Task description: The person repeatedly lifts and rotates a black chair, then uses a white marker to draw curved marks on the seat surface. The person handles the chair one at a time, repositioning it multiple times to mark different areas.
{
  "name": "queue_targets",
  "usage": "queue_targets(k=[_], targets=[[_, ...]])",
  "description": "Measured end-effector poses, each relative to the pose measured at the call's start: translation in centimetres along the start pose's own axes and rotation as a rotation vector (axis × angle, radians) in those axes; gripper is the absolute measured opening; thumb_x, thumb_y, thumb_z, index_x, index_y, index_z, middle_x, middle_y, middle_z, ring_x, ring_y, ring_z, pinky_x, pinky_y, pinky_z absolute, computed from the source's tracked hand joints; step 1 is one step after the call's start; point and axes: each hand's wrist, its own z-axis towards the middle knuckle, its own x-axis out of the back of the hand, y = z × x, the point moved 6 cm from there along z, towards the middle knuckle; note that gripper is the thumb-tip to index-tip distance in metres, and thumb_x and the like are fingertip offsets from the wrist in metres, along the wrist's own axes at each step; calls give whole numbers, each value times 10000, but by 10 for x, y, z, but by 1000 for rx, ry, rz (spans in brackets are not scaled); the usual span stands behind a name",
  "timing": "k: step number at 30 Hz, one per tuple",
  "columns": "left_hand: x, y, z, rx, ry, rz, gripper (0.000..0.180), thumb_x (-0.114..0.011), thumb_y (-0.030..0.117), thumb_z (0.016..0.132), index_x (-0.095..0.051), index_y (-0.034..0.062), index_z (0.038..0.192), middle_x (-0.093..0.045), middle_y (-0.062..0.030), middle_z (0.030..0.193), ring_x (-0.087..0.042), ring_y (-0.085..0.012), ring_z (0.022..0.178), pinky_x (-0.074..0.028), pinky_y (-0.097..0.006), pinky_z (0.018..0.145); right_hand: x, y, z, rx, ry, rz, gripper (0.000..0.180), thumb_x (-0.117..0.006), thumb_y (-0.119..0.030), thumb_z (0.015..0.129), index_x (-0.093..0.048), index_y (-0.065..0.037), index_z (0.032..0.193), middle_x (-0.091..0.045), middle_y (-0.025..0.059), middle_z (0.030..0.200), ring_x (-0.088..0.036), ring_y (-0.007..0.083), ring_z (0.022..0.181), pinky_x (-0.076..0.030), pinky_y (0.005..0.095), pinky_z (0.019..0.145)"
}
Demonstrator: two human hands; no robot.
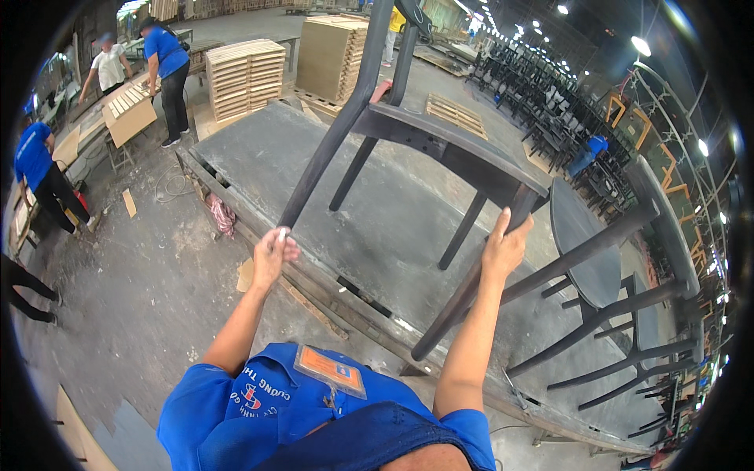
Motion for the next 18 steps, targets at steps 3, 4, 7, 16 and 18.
queue_targets(k=[3, 4, 7, 16, 18], targets=[[-12, 60, 47, -158, 19, -45, 329, -439, 293, 1005, -513, -7, 1119, -629, -112, 878, -673, -197, 749, -571, -283, 647, 2, 2, -11, -46, -18, 54, 465, -487, -414, 943, -429, -84, 1265, -646, 274, 930, -621, 467, 869, -468, 509, 736], [-17, 83, 62, -203, 20, -66, 329, -426, 312, 1008, -517, 7, 1090, -635, -118, 885, -673, -201, 747, -571, -290, 654, 3, 2, -15, -46, -5, 54, 457, -487, -410, 945, -428, -88, 1263, -646, 276, 917, -622, 468, 858, -468, 510, 723], [-38, 155, 101, -348, -34, -162, 322, -399, 336, 1014, -495, 31, 1045, -639, -120, 930, -667, -212, 813, -561, -324, 703, 7, 5, -32, -86, -45, 92, 451, -489, -391, 950, -413, -74, 1262, -639, 282, 887, -621, 472, 846, -470, 504, 709], [-78, 413, 184, -1045, 81, -430, 291, -375, 294, 1013, -510, 36, 1037, -633, -167, 1071, -612, -235, 990, -519, -389, 837, 29, 15, -100, 111, 141, 77, 464, -492, -265, 960, -351, -13, 1323, -597, 169, 755, -616, 287, 668, -478, 385, 662], [-91, 448, 188, -1130, 99, -356, 347, -426, 345, 995, -547, 30, 1075, -665, -83, 970, -603, -178, 807, -500, -304, 736, 28, 30, -117, 1, 61, 84, 480, -489, -274, 963, -322, -11, 1329, -595, 163, 732, -622, 282, 663, -480, 380, 626]])
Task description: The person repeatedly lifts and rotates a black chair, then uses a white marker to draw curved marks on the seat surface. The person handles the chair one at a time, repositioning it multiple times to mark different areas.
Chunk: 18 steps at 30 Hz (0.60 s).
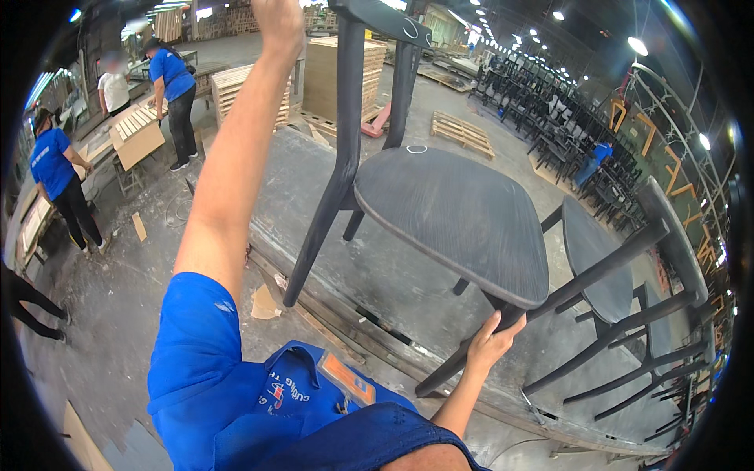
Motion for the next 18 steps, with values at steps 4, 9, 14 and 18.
queue_targets(k=[4, 9, 14, 18], targets=[[-38, -8, 26, 162, -255, 28, 280, -405, 285, 1003, -559, 54, 1041, -646, -75, 920, -586, -165, 787, -487, -307, 718, 3, 2, -18, 25, 11, 24, 504, -481, -315, 972, -298, -10, 1329, -585, 135, 722, -595, 239, 625, -477, 363, 582], [-53, -1, 36, -233, -381, 302, 320, -405, 285, 1001, -598, 45, 912, -612, -56, 816, -553, -137, 705, -468, -278, 657, -1, -8, -7, -148, -83, 109, 527, -493, -314, 961, -304, 8, 1332, -581, 154, 730, -599, 286, 630, -466, 386, 589], [-11, -43, 45, 58, -187, 259, 360, -426, 344, 991, -606, 49, 887, -595, -48, 788, -560, -138, 710, -470, -288, 634, -13, -26, 29, -116, -70, 92, 448, -479, -270, 976, -336, -4, 1307, -553, 111, 656, -569, 222, 567, -447, 354, 537], [18, -88, 16, 216, -348, 286, 343, -379, 316, 1012, -547, 19, 1037, -647, -133, 1065, -612, -219, 990, -521, -359, 837, -23, -38, 57, 5, -9, 4, 430, -476, -291, 983, -360, -2, 1280, -555, 117, 643, -565, 213, 540, -451, 355, 530]])
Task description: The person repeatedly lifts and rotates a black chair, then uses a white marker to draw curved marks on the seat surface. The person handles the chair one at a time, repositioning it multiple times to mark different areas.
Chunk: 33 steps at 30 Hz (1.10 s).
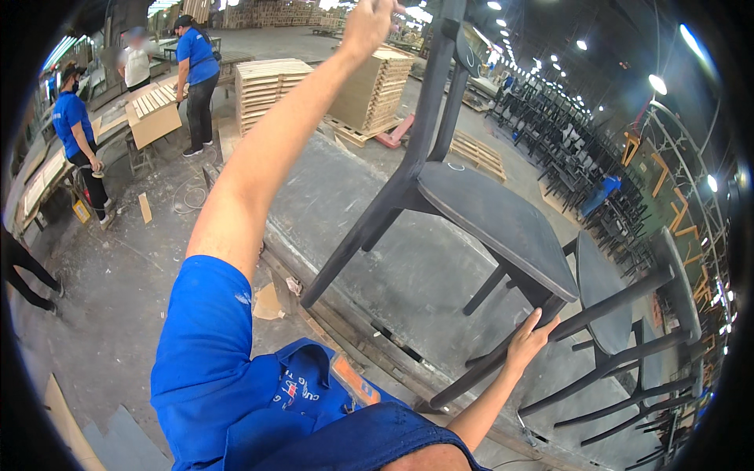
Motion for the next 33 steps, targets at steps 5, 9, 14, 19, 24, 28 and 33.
queue_targets(k=[5, 9, 14, 19, 24, 28, 33], targets=[[-30, -36, -39, -132, -258, 434, 371, -393, 334, 1004, -567, 22, 1105, -595, -110, 1218, -566, -287, 1097, -452, -390, 951, -17, 5, 26, -102, -75, 40, 461, -463, -331, 989, -377, 27, 1265, -565, 129, 653, -559, 206, 536, -451, 351, 530], [-71, -48, -52, -294, -322, 502, 345, -401, 324, 997, -556, 45, 1127, -468, -164, 1371, -469, -361, 1211, -374, -444, 1024, -23, 6, 37, -63, -49, 8, 521, -455, -350, 990, -355, 60, 1296, -574, 152, 686, -548, 224, 574, -448, 362, 558], [-102, -56, -24, -285, -295, 522, 323, -415, 291, 981, -511, 21, 1133, -392, -177, 1421, -473, -397, 1176, -409, -493, 964, -28, 15, 40, -115, -81, -19, 579, -452, -369, 989, -328, 80, 1333, -567, 160, 699, -538, 236, 593, -445, 367, 571], [-105, -54, -21, -408, -204, 636, 274, -451, 257, 960, -516, 9, 1059, -450, -192, 1372, -494, -394, 1141, -439, -497, 903, -29, 7, 35, -59, -45, 26, 536, -458, -367, 990, -352, 56, 1302, -552, 118, 677, -523, 194, 542, -444, 342, 519], [-83, -50, -46, -503, -115, 621, 258, -473, 288, 955, -521, 44, 1023, -579, -177, 1203, -576, -370, 1012, -477, -475, 803, -29, 9, 33, -28, -63, 98, 510, -462, -353, 990, -371, 51, 1287, -534, 102, 657, -521, 176, 547, -447, 332, 526], [-43, -52, -14, -34, 163, 55, 289, -452, 356, 973, -524, 77, 961, -673, -112, 809, -656, -301, 758, -520, -411, 655, -29, 27, 28, -62, -63, 112, 507, -448, -366, 992, -383, 36, 1294, -554, 101, 787, -535, 166, 628, -451, 315, 571], [-32, -16, 13, -49, 262, -501, 380, -340, 350, 1017, -492, 2, 1010, -612, -205, 1121, -639, -216, 917, -566, -323, 764, -21, 48, 10, -363, -58, 657, 671, -347, -568, 968, -390, -18, 1351, -518, 128, 1174, -562, 215, 948, -484, 348, 739]])
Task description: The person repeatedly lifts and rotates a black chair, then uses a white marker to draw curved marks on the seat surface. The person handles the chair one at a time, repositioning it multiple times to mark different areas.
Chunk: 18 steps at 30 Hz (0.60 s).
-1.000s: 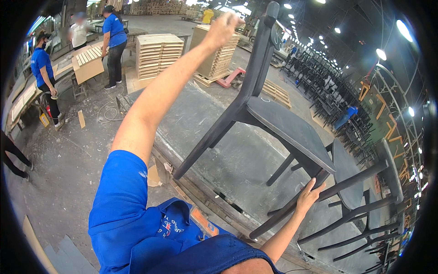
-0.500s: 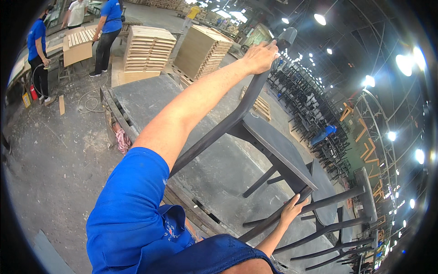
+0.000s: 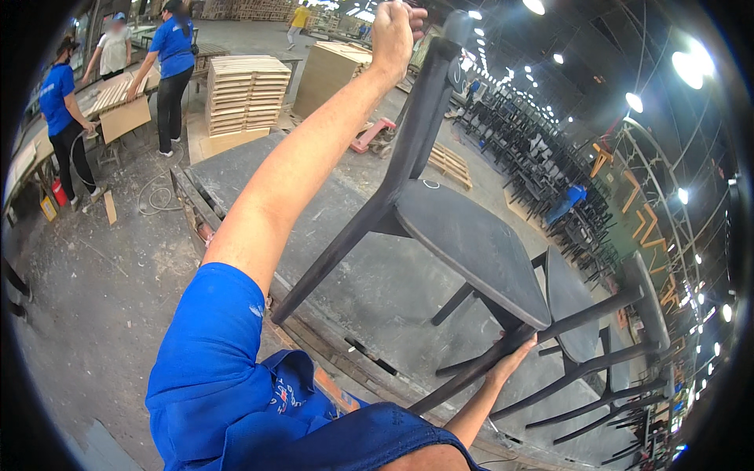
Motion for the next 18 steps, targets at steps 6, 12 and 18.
queue_targets(k=[6, 12, 18], targets=[[-1, 63, -49, 234, 105, -471, 293, -445, 285, 935, -633, 65, 884, -660, -86, 795, -635, -176, 724, -538, -302, 661, 6, 6, 10, -251, -161, 628, 851, -326, -673, 910, -262, -21, 1453, -375, 173, 1432, -381, 311, 1303, -288, 447, 1090], [49, 146, -103, 200, 97, -169, 221, -495, 214, 945, -647, 64, 884, -655, -112, 952, -655, -207, 808, -538, -288, 700, 26, 57, 6, -497, -308, 746, 738, -424, -562, 933, -407, 48, 1348, -514, 181, 1292, -520, 297, 1156, -395, 446, 1000], [115, 203, -150, 356, -135, 43, 389, -483, 349, 973, -552, -16, 1087, -636, -137, 999, -643, -169, 918, -538, -262, 668, 42, 66, -39, -646, -280, 666, 645, -460, -494, 939, -504, 85, 1221, -578, 197, 1181, -586, 296, 1052, -481, 425, 902]])
